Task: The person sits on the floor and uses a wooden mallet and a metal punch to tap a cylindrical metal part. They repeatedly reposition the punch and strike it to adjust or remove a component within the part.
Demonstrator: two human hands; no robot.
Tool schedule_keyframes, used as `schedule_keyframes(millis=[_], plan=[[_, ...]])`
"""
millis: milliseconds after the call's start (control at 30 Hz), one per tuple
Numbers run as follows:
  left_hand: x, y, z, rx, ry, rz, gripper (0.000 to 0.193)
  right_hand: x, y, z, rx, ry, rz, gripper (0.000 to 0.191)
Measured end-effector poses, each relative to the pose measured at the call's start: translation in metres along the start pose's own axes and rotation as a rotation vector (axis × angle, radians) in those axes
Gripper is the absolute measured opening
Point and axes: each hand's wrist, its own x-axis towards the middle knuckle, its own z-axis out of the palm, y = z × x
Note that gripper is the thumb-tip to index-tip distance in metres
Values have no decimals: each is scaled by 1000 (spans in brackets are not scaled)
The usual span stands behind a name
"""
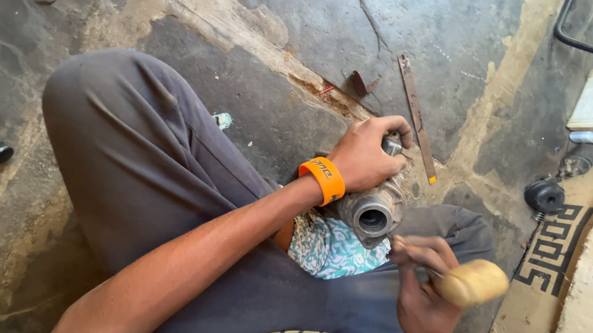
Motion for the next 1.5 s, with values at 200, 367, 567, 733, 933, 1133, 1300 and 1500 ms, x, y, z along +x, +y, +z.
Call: schedule_keyframes(millis=[200, 367, 567, 733, 933, 1133, 1300, 1500], plan=[[-2, -1, 2, -3, 0, -11, 23, -13, 2, 8, 107, 138, 122, 13], [-3, -1, 1, -1, 17, 32, 23, -21, 8, 21, 18, 151, -2, 15], [-2, 0, -2, -18, 12, 27, 24, -33, 32, 35, 216, 295, 31, 20], [-2, -2, -1, 4, 19, 64, 23, -48, 46, 55, 282, 469, -15, 19], [-2, 1, -4, 17, 0, 25, 22, -53, 56, 60, 303, 486, -16, 19], [-4, 4, -7, 0, -16, -6, 22, -53, 57, 61, 352, 498, 7, 19], [-3, 4, -8, 31, 2, 55, 23, -52, 56, 65, 397, 544, -20, 21], [-5, 3, -7, 38, -8, 47, 24, -53, 57, 65, 358, 495, -44, 17]])
